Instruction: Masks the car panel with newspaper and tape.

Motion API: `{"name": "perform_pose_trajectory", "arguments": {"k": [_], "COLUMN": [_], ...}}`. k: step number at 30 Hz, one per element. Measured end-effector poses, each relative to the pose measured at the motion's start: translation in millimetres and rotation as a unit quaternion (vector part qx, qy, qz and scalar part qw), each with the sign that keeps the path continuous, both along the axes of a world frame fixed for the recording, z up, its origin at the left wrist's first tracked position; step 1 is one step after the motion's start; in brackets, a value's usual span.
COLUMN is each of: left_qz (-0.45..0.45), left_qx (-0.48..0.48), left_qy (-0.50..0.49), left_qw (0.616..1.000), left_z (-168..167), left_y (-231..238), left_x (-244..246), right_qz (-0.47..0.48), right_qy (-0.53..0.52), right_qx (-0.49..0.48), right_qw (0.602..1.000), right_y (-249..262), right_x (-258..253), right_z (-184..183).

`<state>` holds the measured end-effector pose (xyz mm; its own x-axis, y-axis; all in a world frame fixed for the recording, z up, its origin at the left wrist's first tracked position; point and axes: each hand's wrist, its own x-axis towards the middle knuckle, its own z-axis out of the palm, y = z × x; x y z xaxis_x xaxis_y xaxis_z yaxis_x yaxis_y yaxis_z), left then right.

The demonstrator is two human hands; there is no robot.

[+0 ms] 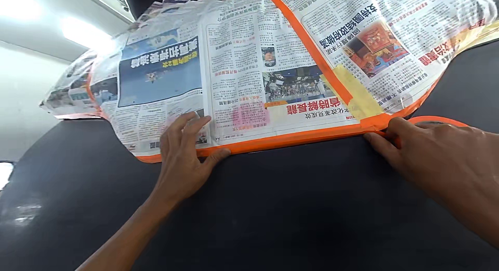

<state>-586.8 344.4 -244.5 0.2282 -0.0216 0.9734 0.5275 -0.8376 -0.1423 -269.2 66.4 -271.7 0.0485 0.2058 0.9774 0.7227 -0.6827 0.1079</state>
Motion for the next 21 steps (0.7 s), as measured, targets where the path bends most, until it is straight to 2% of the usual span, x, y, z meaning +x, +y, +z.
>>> {"name": "perform_pose_trajectory", "arguments": {"k": [3,4,6,9,12,16,18,21], "left_qz": [-0.040,-0.050,-0.045,-0.084,-0.097,-0.075,-0.070,-0.073], "left_qx": [-0.129,-0.131,-0.053,0.089,0.154,0.189,0.188,0.135], "left_qy": [-0.086,-0.129,-0.171,-0.075,0.024,0.071,0.075,0.053], "left_qw": [0.987,0.982,0.983,0.990,0.983,0.977,0.977,0.987], "left_z": [2,0,-8,-14,-6,14,17,12], "left_y": [-17,-25,-40,-61,-89,-117,-128,-138], "left_x": [4,8,24,67,124,185,196,199], "right_qz": [-0.007,-0.011,-0.013,-0.012,-0.013,-0.010,0.007,0.075], "right_qy": [-0.003,-0.003,0.009,0.024,0.023,0.011,0.001,-0.034], "right_qx": [0.010,0.012,0.010,0.010,0.016,0.046,0.050,0.039], "right_qw": [1.000,1.000,1.000,1.000,1.000,0.999,0.999,0.996], "right_y": [-2,-2,-2,-1,2,7,8,-1], "right_x": [-6,-8,-11,-13,-12,-10,-5,10], "right_z": [2,2,2,2,0,-4,-8,-24]}}
